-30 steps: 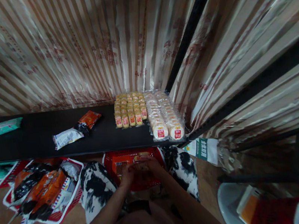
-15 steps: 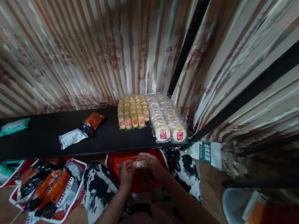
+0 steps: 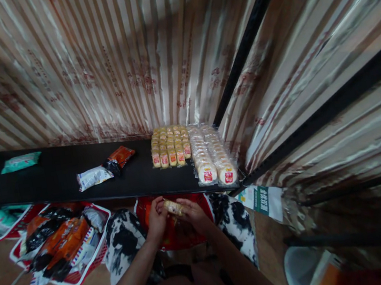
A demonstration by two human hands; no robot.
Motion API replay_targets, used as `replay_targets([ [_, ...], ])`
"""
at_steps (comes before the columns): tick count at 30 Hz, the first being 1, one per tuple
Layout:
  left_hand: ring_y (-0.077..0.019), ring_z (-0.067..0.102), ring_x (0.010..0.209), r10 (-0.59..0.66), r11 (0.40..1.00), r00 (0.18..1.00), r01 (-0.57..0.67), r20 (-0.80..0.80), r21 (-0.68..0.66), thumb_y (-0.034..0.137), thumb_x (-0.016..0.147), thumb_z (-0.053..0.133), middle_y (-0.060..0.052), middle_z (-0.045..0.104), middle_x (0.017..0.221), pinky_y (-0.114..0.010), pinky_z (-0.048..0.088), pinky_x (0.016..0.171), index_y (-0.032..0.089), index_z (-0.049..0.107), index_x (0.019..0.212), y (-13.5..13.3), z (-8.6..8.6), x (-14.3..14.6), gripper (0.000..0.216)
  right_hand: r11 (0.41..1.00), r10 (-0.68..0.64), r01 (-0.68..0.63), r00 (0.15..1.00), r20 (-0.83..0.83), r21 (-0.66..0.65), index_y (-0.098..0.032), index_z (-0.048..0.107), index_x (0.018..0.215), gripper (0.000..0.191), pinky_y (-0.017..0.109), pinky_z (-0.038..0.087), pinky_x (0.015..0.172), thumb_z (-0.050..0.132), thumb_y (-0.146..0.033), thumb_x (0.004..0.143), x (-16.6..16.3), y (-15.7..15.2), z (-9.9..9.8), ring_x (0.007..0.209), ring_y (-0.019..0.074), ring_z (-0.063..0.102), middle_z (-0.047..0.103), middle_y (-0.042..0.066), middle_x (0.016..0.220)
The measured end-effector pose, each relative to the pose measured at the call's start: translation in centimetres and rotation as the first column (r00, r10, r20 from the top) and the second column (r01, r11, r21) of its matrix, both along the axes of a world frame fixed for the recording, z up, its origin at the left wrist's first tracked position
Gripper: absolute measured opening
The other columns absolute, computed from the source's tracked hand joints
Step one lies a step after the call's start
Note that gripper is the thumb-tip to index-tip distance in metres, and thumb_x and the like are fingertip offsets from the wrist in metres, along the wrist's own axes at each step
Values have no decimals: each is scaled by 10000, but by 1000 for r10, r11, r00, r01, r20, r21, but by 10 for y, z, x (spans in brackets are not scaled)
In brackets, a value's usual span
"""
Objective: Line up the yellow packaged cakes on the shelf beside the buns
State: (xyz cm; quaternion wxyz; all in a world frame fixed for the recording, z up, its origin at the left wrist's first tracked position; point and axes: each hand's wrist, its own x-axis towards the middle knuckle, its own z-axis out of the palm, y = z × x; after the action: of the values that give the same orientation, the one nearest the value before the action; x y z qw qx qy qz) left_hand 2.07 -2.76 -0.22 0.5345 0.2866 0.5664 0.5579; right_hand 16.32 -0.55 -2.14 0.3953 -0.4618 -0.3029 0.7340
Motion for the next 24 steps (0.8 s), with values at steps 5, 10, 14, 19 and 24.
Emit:
replay_targets([
  [5, -136, 597, 726, 37, 999, 998, -37, 43, 3, 378, 567, 724, -53, 623, 890, -223, 469, 577, 173, 540, 953, 2, 3, -3, 474, 999, -7, 8, 1000, -28, 49, -204, 576, 1020, 477, 352, 518, 792, 741, -298, 583, -1, -5, 0, 930, 219, 635, 653, 50, 1022],
  [10, -134, 611, 721, 74, 996, 997, -71, 37, -62, 261, 616, 717, -50, 643, 849, -231, 488, 612, 165, 582, 883, 4, 2, -5, 315, 990, -28, 19, 998, 62, 139, -208, 593, 999, 408, 345, 513, 801, 695, -263, 608, -6, -6, -2, 893, 200, 641, 670, 28, 987],
  [14, -116, 606, 650, 95, 985, 995, -98, -29, -144, 169, 671, 660, -14, 645, 745, -212, 478, 589, 172, 606, 865, 4, 1, -5, 202, 971, -36, -3, 987, 158, 238, -214, 595, 974, 375, 344, 510, 791, 681, -281, 616, -12, -8, 1, 855, 195, 647, 688, 24, 944],
  [19, -92, 576, 574, 113, 985, 993, -118, -43, -130, 167, 689, 633, 10, 632, 699, -172, 434, 506, 173, 628, 857, 2, 2, -6, 169, 920, -101, -19, 954, 284, 392, -224, 608, 960, 301, 333, 498, 826, 607, -261, 661, -17, -13, 8, 885, 193, 643, 692, 21, 951],
  [24, -79, 572, 534, 129, 984, 981, -108, 146, -144, 147, 683, 643, 17, 620, 644, -167, 429, 501, 165, 623, 865, 4, 3, -4, 184, 868, -95, -132, 902, 420, 480, -234, 601, 1043, 354, 286, 498, 806, 482, -192, 712, -16, -20, 16, 897, 169, 627, 668, 11, 1014],
])
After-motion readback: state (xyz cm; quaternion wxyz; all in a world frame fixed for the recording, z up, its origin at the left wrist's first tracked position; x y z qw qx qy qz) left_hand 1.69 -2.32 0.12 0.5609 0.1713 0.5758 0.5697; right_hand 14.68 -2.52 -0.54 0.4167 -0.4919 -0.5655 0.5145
